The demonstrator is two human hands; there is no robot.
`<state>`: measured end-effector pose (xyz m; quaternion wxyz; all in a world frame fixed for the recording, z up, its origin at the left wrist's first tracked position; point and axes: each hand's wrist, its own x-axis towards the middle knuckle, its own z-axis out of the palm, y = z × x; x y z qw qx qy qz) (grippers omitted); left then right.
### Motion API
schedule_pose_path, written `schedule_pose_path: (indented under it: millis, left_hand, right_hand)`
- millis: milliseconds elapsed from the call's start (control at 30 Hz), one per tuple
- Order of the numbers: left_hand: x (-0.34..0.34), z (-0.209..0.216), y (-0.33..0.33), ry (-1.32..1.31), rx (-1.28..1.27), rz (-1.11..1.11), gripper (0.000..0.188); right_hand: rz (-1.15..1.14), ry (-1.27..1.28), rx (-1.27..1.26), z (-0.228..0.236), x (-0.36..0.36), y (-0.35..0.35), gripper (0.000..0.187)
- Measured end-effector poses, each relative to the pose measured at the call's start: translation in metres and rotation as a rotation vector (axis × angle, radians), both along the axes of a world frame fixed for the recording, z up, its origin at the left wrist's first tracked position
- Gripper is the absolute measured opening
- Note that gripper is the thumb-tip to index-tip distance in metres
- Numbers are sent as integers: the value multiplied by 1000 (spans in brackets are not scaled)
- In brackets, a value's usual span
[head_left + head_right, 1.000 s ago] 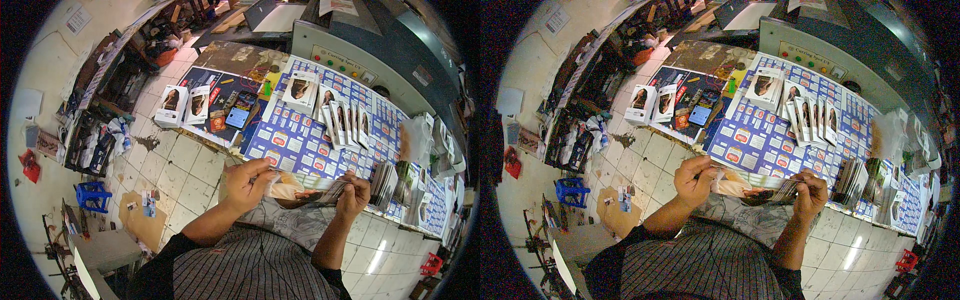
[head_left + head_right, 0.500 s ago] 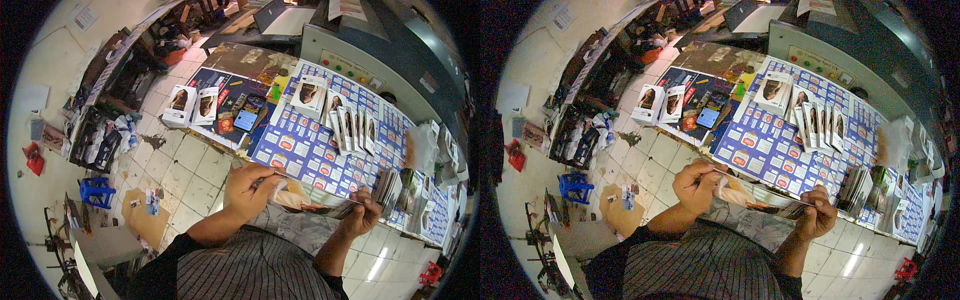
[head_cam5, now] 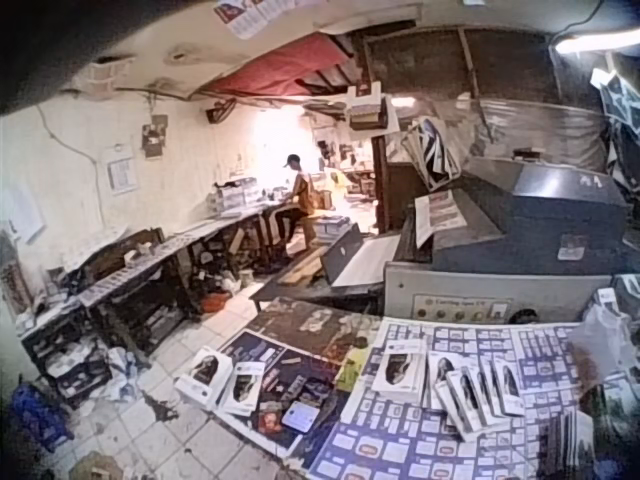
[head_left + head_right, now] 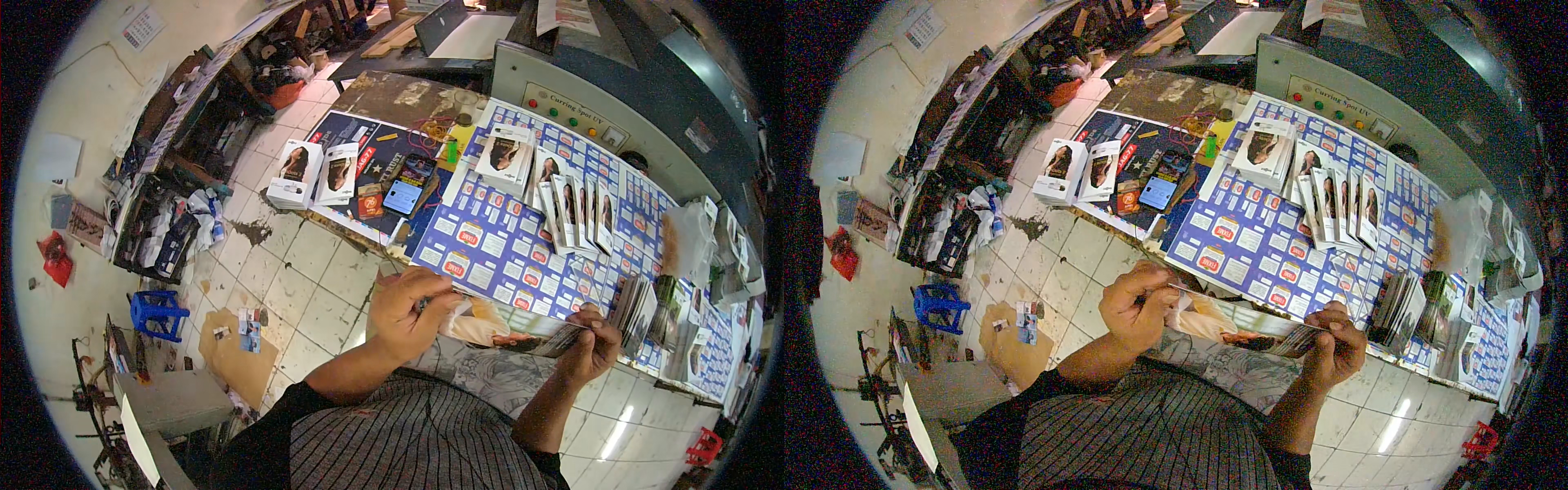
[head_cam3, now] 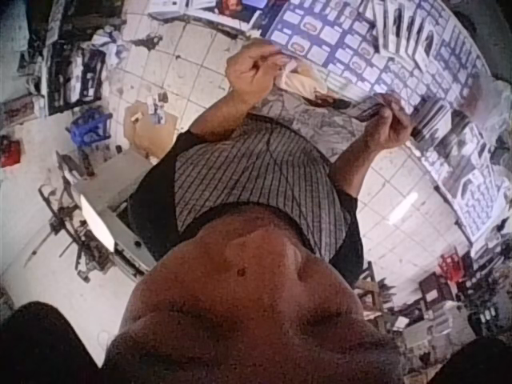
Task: The person folds printed paper packaging along pre-scored lines by hand, handling them one at a time and stacking them after folding.
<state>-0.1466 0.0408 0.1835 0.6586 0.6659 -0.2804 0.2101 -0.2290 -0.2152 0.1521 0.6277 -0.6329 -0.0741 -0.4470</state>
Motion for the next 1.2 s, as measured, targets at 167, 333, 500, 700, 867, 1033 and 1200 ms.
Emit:
schedule_pose_path:
  millis: [167,333,500,700,867,1033,1200]
  left_hand:
    - [-3,1,3,25,49,3,23]
    - [-1,2,6,-15,70,11,24]
    - [-2,3,4,-5,72,17,22]
    - [4,4,2,-96,221,52,23]
    - [12,-5,6,89,251,89,16]
    - [37,-46,6,539,264,-72,11]
    - [62,-94,-9,553,561,-1,14]
  right_hand:
    - [45,16,33,-5,-2,-3,21]
    - [40,12,18,-2,0,-1,21]
    - [50,20,12,-5,-1,-3,20]
    - [-33,17,20,-2,-1,-4,21]
    - [42,371,-174,7,7,-19,15]
    - [26,686,-324,1,46,-27,18]
    - [87,891,-510,-64,121,-45,28]
